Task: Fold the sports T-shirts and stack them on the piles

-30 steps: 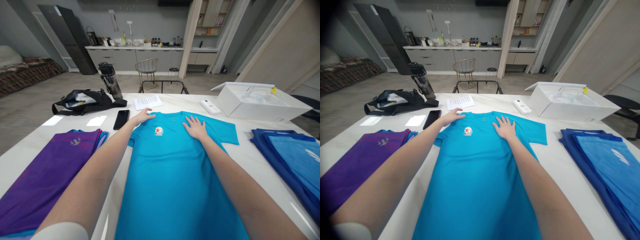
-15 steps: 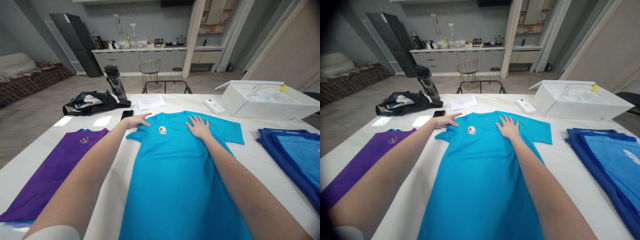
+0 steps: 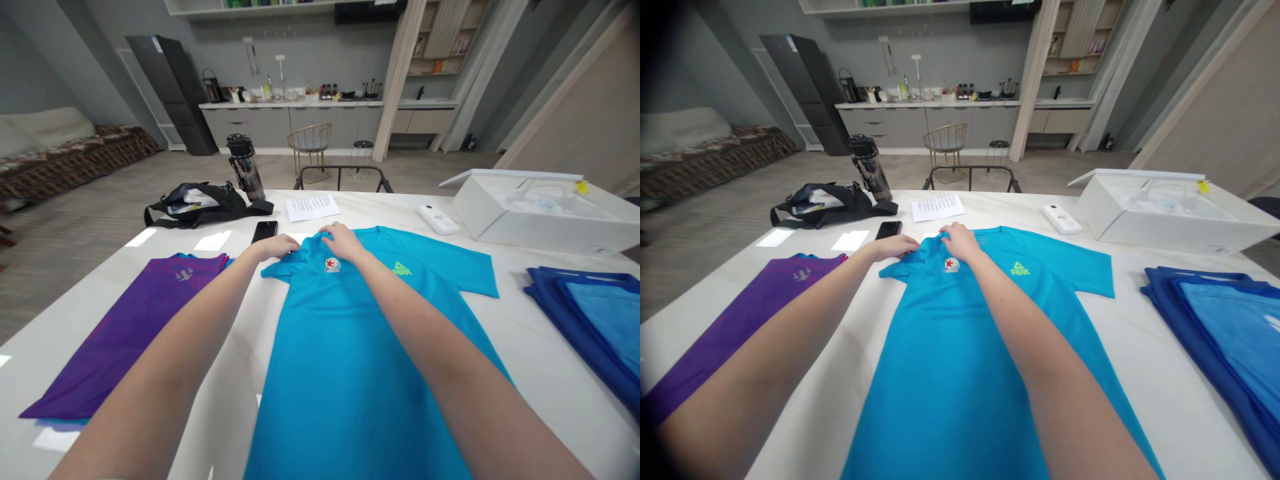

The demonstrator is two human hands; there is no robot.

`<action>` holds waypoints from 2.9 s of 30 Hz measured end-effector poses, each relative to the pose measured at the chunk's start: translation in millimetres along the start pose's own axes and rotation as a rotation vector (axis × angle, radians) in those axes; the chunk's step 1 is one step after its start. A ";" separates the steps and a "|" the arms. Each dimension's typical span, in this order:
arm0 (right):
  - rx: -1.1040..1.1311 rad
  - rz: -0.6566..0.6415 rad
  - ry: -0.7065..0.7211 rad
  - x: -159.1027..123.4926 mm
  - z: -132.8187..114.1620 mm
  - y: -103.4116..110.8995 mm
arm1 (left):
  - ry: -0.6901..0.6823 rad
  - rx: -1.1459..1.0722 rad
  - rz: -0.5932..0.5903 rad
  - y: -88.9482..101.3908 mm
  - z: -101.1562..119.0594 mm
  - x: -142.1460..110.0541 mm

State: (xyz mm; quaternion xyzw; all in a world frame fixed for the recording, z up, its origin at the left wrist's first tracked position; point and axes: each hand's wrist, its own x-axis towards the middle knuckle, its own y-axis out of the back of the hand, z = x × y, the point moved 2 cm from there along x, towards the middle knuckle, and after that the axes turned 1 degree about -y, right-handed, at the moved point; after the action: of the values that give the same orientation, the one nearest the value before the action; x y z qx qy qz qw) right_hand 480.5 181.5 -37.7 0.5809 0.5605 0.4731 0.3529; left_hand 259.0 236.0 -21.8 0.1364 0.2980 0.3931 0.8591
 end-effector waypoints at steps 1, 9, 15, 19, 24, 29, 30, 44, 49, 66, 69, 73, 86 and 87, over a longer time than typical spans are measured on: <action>-0.016 -0.050 0.030 11.6 -11.3 -6.3 | 0.004 0.032 -0.029 2.5 -2.8 -3.8; -0.031 -0.029 0.113 19.5 -24.8 -13.9 | -0.168 0.549 0.218 16.1 0.7 -44.3; 0.159 -0.152 0.122 0.2 -7.5 9.2 | -0.239 0.461 0.006 8.7 3.2 -77.5; 0.067 -0.155 -0.007 4.4 -4.0 11.2 | -0.195 0.640 0.216 6.6 -18.5 -63.5; -0.098 -0.216 0.080 15.7 -18.0 -0.4 | -0.140 0.701 0.180 -19.1 -30.9 -51.7; -0.133 -0.289 0.122 9.5 -20.1 -2.4 | -0.275 0.636 0.347 -35.8 -18.5 -70.5; -0.101 -0.253 0.124 6.7 -18.6 0.7 | -0.338 0.594 0.437 -35.1 -15.0 -75.9; 0.012 0.044 -0.185 29.3 -24.6 -18.1 | -0.122 0.581 0.608 34.6 -50.0 -62.8; -0.126 -0.026 -0.246 37.2 -7.1 -23.6 | -0.053 0.541 0.606 42.9 -66.1 -54.1; -0.046 0.256 -0.308 -11.2 31.7 1.8 | -0.404 0.833 0.749 -16.9 -3.8 -27.9; -0.095 0.237 -0.568 -55.4 88.5 29.3 | -0.358 0.794 0.527 -55.7 11.4 -0.2; -0.083 0.104 -0.758 -112.1 162.1 48.7 | -0.074 0.720 0.408 -80.9 12.0 34.7; -0.142 -0.113 -0.741 -112.2 191.8 41.4 | -0.150 0.773 0.510 -88.3 25.2 67.8; -0.140 -0.104 -0.723 -107.5 188.1 40.0 | -0.210 0.792 0.510 -94.3 31.7 70.9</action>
State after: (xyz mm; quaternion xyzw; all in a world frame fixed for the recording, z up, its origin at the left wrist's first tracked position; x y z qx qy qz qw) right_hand 679.2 93.3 -73.7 0.6559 0.3947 0.2561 0.5903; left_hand 371.0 228.0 -69.8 0.5610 0.2934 0.4314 0.6428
